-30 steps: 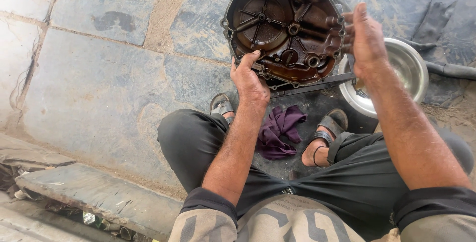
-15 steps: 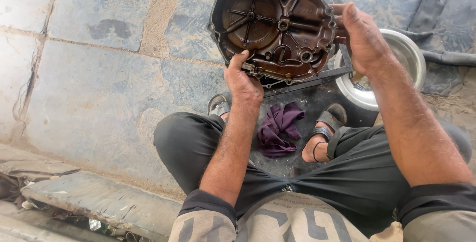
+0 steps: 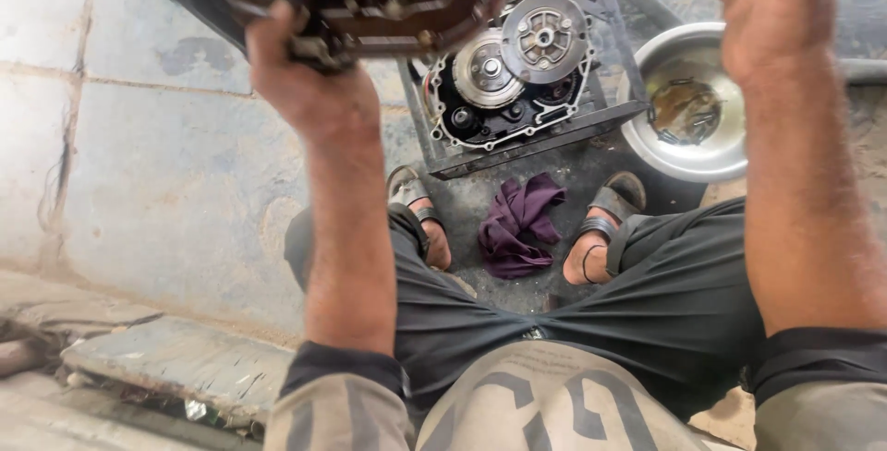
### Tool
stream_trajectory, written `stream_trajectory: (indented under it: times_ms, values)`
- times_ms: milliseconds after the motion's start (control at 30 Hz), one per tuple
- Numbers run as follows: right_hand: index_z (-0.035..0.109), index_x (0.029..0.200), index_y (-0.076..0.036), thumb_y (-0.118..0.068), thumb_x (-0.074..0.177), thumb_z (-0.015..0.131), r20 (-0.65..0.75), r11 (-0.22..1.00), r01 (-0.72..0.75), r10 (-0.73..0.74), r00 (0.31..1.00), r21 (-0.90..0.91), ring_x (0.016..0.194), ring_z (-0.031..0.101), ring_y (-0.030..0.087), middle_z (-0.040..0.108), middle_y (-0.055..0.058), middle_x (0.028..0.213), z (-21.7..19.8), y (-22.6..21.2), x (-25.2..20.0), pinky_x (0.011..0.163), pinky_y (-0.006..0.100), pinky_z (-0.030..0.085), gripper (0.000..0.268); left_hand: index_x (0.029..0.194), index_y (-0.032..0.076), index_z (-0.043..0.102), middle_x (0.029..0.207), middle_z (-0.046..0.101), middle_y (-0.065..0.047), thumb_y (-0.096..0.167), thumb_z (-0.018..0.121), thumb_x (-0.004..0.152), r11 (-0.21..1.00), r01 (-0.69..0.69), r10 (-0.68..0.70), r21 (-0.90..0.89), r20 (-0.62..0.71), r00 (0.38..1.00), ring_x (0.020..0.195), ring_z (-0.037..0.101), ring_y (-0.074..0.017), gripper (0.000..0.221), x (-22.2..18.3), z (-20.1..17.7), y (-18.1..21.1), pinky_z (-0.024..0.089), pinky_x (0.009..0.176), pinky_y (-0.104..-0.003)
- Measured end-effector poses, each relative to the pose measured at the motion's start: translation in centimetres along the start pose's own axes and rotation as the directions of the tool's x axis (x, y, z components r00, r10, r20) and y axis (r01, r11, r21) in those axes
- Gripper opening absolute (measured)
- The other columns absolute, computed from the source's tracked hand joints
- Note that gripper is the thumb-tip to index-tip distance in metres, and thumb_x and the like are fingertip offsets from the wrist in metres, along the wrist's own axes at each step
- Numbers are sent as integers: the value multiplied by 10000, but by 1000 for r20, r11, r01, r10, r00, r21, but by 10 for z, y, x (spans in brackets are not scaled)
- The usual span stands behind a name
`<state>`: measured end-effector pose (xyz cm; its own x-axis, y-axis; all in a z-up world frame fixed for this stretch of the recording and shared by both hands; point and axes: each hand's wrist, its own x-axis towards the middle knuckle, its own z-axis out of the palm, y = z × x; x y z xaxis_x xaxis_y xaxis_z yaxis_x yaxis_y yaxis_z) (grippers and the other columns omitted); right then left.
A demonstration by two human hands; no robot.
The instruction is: Cleaning and reassembling components of a motorcycle engine, specifically the clutch assembly and engine cover.
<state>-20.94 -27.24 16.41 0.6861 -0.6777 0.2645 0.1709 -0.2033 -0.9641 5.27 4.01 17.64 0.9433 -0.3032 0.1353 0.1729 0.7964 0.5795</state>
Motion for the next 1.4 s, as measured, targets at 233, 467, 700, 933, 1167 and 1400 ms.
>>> stream_trajectory:
  times_ms: [233, 467, 700, 933, 1167, 1400]
  values:
    - [569, 1427, -39, -724, 965, 646, 22, 997, 61, -61, 998, -36, 1376, 567, 314, 593, 165, 1436, 20, -29, -18, 1133, 552, 459, 830, 1235, 9, 600, 1063, 683, -100, 166, 697, 783, 999, 33, -31, 22, -87, 996, 1032, 677, -265, 488, 17, -11, 15, 532, 1023, -418]
    - [440, 1600, -40, -844, 913, 614, 137, 998, 56, -57, 989, 11, 1330, 523, 273, 550, 167, 1422, 48, -36, -12, 1085, 460, 462, 1071, 1216, 10, 606, 1029, 699, -73, 143, 695, 775, 989, 146, -141, 6, -227, 964, 968, 686, -232, 469, -8, 3, -14, 541, 950, -372]
    - [394, 1551, -17, -864, 827, 692, 176, 996, -90, 87, 980, 9, 1315, 556, 248, 587, 132, 1391, 77, -50, -25, 1118, 436, 486, 1154, 1160, -56, 606, 980, 700, -111, 121, 685, 866, 966, 227, -230, -122, -13, 973, 881, 703, -247, 352, -35, 9, -44, 565, 860, -384]
    - [435, 1528, 33, -749, 892, 755, 197, 981, -37, -1, 980, 189, 1276, 626, 207, 630, 126, 1333, 70, -32, -45, 1132, 393, 559, 1057, 1237, -15, 585, 1073, 670, -99, 96, 701, 843, 942, 327, -330, -77, -35, 943, 1017, 668, -246, 425, -74, 15, -70, 551, 950, -423]
    - [569, 1416, 51, -634, 935, 779, 108, 981, 71, -92, 990, 179, 1184, 698, 200, 689, 132, 1247, 49, -12, -65, 1048, 362, 609, 863, 1426, -7, 488, 1243, 656, -124, 135, 720, 901, 873, 486, -463, -35, 252, 850, 1150, 671, -264, 592, -76, -2, -77, 562, 1037, -431]
    - [585, 1352, 43, -636, 1012, 780, 136, 982, 69, -94, 986, 178, 1116, 714, 196, 693, 127, 1194, 32, -28, -54, 994, 339, 637, 785, 1463, 7, 456, 1291, 653, -125, 287, 696, 960, 840, 538, -530, 65, 307, 791, 1210, 650, -260, 624, -76, -20, -82, 552, 1064, -440]
